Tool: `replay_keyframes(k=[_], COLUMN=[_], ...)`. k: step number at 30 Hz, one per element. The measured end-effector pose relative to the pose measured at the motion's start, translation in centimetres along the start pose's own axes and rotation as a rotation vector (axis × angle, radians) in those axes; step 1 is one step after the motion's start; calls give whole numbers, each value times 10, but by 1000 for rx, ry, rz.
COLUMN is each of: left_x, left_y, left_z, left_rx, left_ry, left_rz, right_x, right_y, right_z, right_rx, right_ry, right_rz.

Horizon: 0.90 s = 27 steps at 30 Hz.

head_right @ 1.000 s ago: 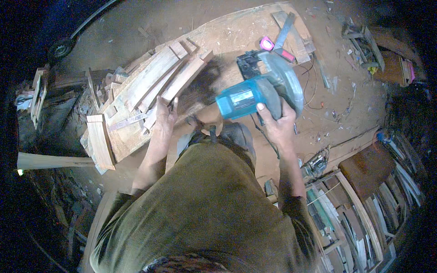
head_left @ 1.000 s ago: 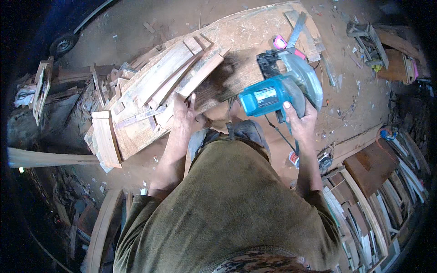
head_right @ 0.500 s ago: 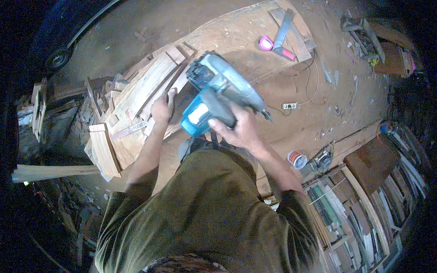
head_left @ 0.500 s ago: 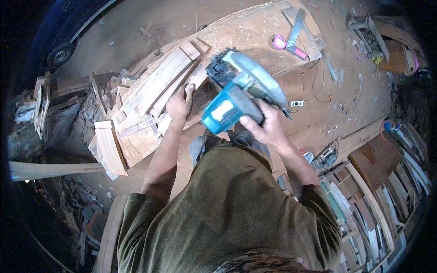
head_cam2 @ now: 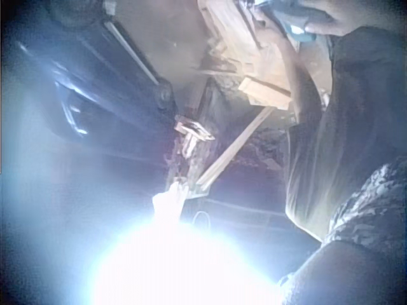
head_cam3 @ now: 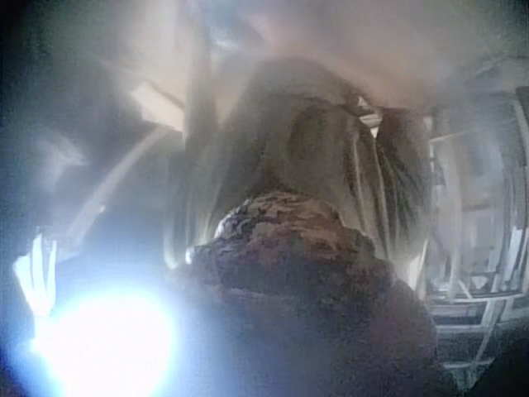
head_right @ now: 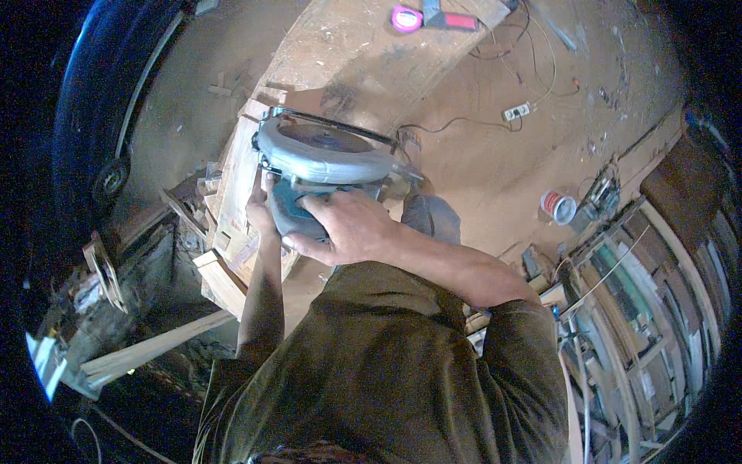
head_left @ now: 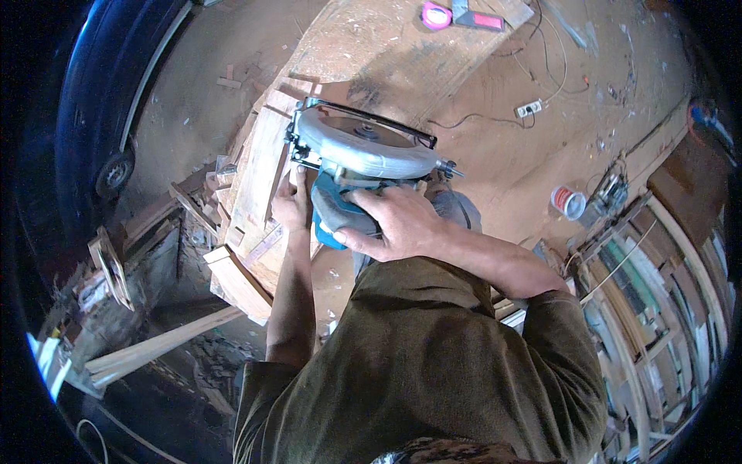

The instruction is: The person uses a circular saw to cut a wooden plank into smaller pieces on a workbench. After cutting, they inspect the pieces and then use an axe to split a block of wood on the floor.

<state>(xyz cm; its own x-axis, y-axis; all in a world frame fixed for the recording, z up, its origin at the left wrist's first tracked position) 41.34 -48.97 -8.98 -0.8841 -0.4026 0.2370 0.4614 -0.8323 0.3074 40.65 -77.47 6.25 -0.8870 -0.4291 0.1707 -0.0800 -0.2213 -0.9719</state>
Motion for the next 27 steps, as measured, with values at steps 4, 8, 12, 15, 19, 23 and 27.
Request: replay_keyframes(k=[4, 8, 12, 15, 19, 23, 27], left_x=[2, 6, 7, 11, 15, 17, 20], left_y=[4, 7, 8, 8, 9, 10, 12], left_z=[-8, -6, -4, -3, -2, 0, 0], left_rx=[228, 251, 231, 221, 210, 187, 171], left_ry=[63, 54, 41, 41, 39, 21, 7], left_rz=[-41, -71, -96, -105, -122, -141, -166], right_x=[-2, -4, -8, -9, -10, -17, -20], right_y=[2, 2, 0, 1, 4, 8, 8], right_z=[1, 4, 7, 5, 0, -3, -6], right_rx=[5, -11, -55, -34, -3, -20, -5], right_ry=[-38, -64, -107, -113, -74, -94, -70], right_rz=[-5, -7, -36, -33, 11, 21, 28])
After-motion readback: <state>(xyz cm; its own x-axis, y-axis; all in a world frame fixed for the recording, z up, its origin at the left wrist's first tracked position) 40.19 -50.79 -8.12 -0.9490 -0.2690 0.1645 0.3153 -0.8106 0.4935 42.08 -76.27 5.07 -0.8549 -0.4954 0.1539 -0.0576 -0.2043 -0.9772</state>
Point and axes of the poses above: each hand's wrist, its own x-axis away from the middle knuckle, its own z-axis out of the back of the hand, y = z × x, the point moved 1 cm from there along -x, towards the middle knuckle, and after that the axes turned 12 degrees about -x, right-handed, at the moved point
